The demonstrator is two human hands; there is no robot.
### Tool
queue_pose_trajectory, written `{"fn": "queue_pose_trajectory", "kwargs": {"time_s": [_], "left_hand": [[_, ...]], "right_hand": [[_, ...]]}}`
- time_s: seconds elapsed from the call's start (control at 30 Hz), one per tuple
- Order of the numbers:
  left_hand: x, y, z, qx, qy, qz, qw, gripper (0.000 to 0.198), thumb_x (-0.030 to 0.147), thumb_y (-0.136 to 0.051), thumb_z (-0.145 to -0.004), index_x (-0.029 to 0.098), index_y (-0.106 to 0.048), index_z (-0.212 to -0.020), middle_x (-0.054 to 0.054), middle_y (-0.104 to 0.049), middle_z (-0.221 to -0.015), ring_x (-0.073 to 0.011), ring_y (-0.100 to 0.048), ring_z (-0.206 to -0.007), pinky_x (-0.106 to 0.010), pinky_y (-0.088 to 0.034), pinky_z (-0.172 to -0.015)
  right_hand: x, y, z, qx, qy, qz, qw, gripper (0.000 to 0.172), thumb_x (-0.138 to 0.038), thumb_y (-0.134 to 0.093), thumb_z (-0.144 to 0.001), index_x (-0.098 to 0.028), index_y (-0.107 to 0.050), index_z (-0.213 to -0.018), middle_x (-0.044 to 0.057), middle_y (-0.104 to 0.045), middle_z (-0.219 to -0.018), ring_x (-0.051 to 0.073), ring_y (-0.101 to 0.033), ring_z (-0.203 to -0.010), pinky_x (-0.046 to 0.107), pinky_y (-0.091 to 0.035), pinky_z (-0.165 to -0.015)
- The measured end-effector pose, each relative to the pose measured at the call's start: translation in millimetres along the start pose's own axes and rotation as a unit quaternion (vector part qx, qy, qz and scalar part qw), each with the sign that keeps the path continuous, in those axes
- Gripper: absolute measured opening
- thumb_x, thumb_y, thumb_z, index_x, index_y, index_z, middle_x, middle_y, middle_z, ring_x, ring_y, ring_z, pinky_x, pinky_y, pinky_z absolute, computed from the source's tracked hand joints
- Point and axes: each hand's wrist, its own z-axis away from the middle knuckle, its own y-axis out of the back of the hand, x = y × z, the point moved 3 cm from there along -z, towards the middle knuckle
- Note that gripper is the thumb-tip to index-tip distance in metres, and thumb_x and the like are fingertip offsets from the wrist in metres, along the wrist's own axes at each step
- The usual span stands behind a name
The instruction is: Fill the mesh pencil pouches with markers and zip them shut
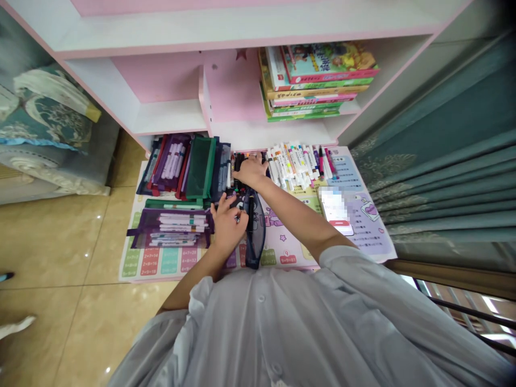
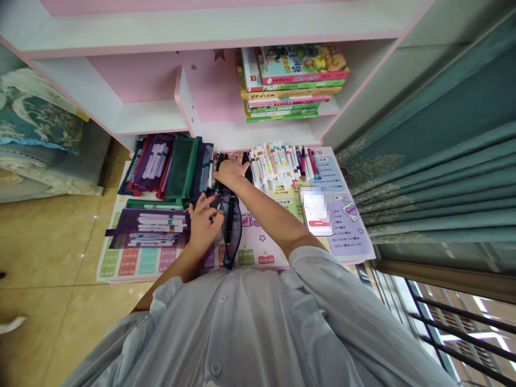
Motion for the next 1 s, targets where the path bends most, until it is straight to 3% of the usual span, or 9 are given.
{"fn": "queue_pose_trajectory", "kwargs": {"time_s": [0.2, 0.33, 0.43, 0.57, 0.67, 0.77, 1.0], "left_hand": [[-0.4, -0.6, -0.8, 0.006, -0.003, -0.01, 1.0, 0.022, 0.024, -0.059, -0.086, 0.021, -0.061, -0.063, -0.005, -0.07, -0.133, -0.0297, -0.046, -0.145, -0.066, -0.023, -0.121], [-0.5, -0.8, -0.8, 0.007, -0.003, -0.015, 1.0, 0.022, 0.024, -0.06, -0.085, 0.022, -0.061, -0.063, -0.005, -0.07, -0.133, -0.0297, -0.046, -0.145, -0.065, -0.024, -0.121], [-0.6, -1.3, -0.7, 0.012, -0.006, -0.012, 1.0, 0.022, 0.023, -0.06, -0.085, 0.022, -0.061, -0.063, -0.004, -0.069, -0.133, -0.0296, -0.046, -0.145, -0.065, -0.023, -0.121], [-0.7, -1.1, -1.2, 0.01, -0.003, -0.005, 1.0, 0.022, 0.024, -0.059, -0.086, 0.022, -0.062, -0.063, -0.004, -0.07, -0.133, -0.0306, -0.045, -0.146, -0.066, -0.023, -0.121], [-0.8, 0.0, -1.7, 0.004, 0.002, 0.0, 1.0, 0.02, 0.024, -0.059, -0.085, 0.022, -0.063, -0.065, -0.005, -0.069, -0.135, -0.0323, -0.044, -0.146, -0.067, -0.023, -0.121], [-1.2, 0.7, -2.4, 0.004, 0.004, 0.003, 1.0, 0.019, 0.023, -0.058, -0.085, 0.022, -0.064, -0.067, -0.005, -0.068, -0.136, -0.032, -0.044, -0.147, -0.066, -0.023, -0.121], [-3.0, -1.1, -4.3, 0.019, 0.002, 0.003, 1.0, 0.021, 0.021, -0.059, -0.083, 0.022, -0.06, -0.062, -0.004, -0.069, -0.134, -0.0305, -0.046, -0.146, -0.063, -0.023, -0.123]], "right_hand": [[-0.8, -2.7, -3.9, -0.004, -0.009, 0.003, 1.0, 0.067, -0.047, -0.062, -0.085, -0.003, -0.059, -0.136, 0.026, -0.041, -0.158, 0.043, -0.015, -0.156, 0.069, -0.022, -0.118], [2.6, 8.5, 0.7, 0.022, -0.009, -0.024, 0.999, 0.068, -0.048, -0.06, -0.084, -0.003, -0.06, -0.135, 0.025, -0.04, -0.159, 0.043, -0.013, -0.156, 0.07, -0.021, -0.119], [9.4, 29.2, 24.5, 0.079, 0.008, -0.069, 0.994, 0.048, -0.044, -0.056, -0.086, -0.01, -0.072, -0.117, 0.018, -0.044, -0.158, 0.042, -0.014, -0.156, 0.07, -0.022, -0.118], [25.5, 47.6, 86.3, 0.135, 0.041, -0.118, 0.983, 0.028, -0.038, -0.058, -0.084, -0.016, -0.075, -0.079, 0.011, -0.048, -0.156, 0.041, -0.019, -0.155, 0.065, -0.029, -0.116], [36.9, 37.7, 134.9, 0.122, 0.075, -0.125, 0.982, 0.022, -0.033, -0.063, -0.079, -0.019, -0.071, -0.064, 0.01, -0.053, -0.153, 0.039, -0.025, -0.154, 0.063, -0.029, -0.117], [43.9, 16.5, 166.6, 0.093, 0.077, -0.1, 0.988, 0.018, -0.031, -0.065, -0.076, -0.019, -0.072, -0.064, 0.013, -0.054, -0.153, 0.039, -0.028, -0.154, 0.062, -0.029, -0.118], [43.4, -9.4, 176.3, 0.049, 0.038, -0.03, 0.998, 0.024, -0.032, -0.062, -0.079, -0.017, -0.08, -0.082, 0.015, -0.046, -0.159, 0.042, -0.02, -0.156, 0.069, -0.022, -0.118]]}}
